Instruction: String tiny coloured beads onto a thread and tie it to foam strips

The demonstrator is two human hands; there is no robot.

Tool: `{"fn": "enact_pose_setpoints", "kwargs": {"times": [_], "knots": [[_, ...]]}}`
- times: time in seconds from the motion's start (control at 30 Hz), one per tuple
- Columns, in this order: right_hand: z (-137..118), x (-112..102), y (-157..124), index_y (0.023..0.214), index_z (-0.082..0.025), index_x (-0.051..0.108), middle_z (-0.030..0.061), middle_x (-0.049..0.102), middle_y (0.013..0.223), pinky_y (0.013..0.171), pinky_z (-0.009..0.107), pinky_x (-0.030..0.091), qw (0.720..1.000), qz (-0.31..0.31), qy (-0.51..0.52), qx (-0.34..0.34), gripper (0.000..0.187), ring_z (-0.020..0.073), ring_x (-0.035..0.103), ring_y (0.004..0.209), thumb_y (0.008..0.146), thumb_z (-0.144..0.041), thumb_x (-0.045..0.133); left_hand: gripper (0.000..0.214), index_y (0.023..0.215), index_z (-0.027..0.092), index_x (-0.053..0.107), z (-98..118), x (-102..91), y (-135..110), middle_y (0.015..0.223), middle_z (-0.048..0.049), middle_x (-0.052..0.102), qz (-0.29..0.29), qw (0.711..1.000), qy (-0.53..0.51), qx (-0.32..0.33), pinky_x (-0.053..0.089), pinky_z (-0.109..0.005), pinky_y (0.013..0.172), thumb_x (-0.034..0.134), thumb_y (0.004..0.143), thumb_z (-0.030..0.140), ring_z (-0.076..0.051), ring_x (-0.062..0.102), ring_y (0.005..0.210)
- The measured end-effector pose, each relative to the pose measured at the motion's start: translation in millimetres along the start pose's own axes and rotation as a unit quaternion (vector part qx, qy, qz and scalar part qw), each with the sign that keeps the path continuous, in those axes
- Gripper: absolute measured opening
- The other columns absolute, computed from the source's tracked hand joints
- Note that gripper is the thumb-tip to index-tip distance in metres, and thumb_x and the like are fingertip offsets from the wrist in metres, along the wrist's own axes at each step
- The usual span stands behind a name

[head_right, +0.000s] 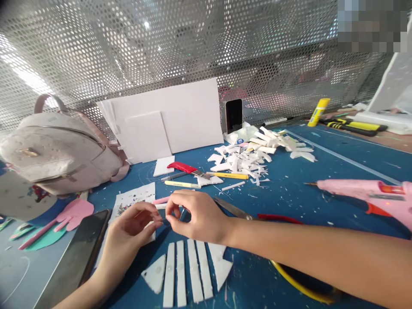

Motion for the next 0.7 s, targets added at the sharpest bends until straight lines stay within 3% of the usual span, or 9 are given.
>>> {"fn": "enact_pose_setpoints", "kwargs": {"times": [0.7], "knots": [[1.8,3.0,-0.7,0.081,-0.020,0.059,-0.0010,0.056,0.075,0.062,0.024,0.040,1.000,-0.009,-0.020,0.006,0.006,0.0130,0.053,0.073,0.083,-0.014,0.058,0.014,0.088,0.021,0.065,2.5,0.5,-1.0,0.084,0.0006,0.065,-0.006,1.000,-0.009,0.002,0.054,-0.023,0.078,0.070,0.080,0.012,-0.013,0.064,0.080]]}}
Point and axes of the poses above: each hand's wrist, its own y-axis towards the middle knuckle, its own x-axis out of the palm, z = x × y, the point moved 2 cm from there along y, towards the middle knuckle
